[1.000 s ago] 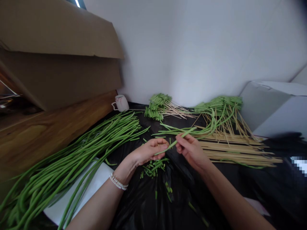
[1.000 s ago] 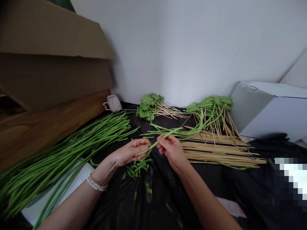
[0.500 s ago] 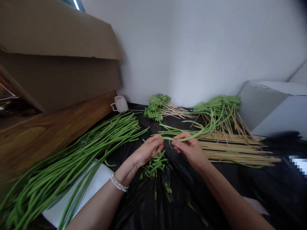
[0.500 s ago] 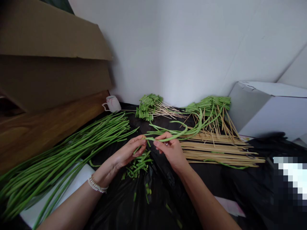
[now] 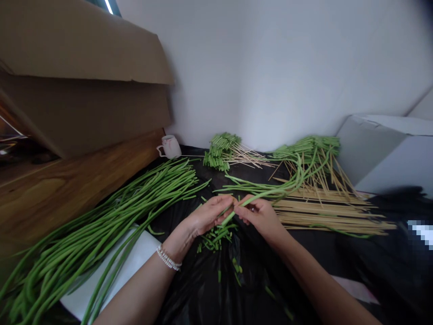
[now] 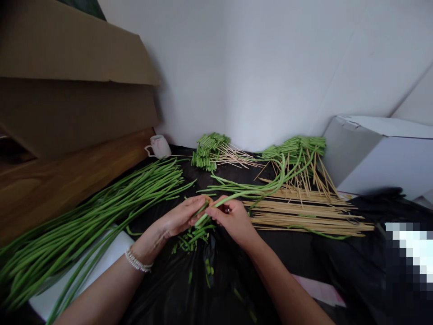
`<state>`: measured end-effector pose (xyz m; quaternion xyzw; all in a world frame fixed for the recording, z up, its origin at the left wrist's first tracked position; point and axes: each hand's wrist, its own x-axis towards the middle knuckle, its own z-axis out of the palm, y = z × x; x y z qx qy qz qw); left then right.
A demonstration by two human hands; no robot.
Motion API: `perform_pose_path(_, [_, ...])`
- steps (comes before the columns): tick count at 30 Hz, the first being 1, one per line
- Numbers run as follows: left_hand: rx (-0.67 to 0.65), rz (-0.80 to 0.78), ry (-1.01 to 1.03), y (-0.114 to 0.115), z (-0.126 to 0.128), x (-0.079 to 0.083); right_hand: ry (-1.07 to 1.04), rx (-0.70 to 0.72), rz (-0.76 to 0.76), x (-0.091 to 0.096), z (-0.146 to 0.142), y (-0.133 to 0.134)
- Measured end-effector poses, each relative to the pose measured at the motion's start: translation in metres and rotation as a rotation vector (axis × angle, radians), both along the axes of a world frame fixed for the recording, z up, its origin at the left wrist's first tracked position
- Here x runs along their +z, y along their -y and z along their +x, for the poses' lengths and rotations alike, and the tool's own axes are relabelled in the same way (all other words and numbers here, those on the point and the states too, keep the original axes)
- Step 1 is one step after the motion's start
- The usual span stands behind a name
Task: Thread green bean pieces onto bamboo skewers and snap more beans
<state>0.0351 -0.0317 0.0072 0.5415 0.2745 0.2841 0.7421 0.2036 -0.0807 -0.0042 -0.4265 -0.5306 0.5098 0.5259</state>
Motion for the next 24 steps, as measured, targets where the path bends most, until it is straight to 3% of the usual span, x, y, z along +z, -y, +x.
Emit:
perform_pose_path(8, [-0.160, -0.116, -0.093, -0.002, -0.006, -0.005, -0.140, 0.044, -0.044, 0.002, 0.005, -0.001])
perform_pose_path(12, [-0.225, -0.117, -0.160, -0.001, -0.006, 0.001, -0.365, -0.060, -0.061, 0.006, 0.017, -0.005])
perform_pose_path(16, [-0.244, -0.075, -0.153, 0.002, -0.006, 0.005, -0.393, -0.061, -0.062, 0.008, 0.019, -0.006])
perform_pose_path(20, [-0.199, -0.071, -0.133, 0.001, -0.006, 0.002, -0.351, -0.067, -0.022, 0.008, 0.017, -0.004])
perform_pose_path(24, [-0.012, -0.143, 0.010, -0.003, -0.002, -0.005, -0.261, -0.101, 0.034, 0.007, 0.017, -0.004])
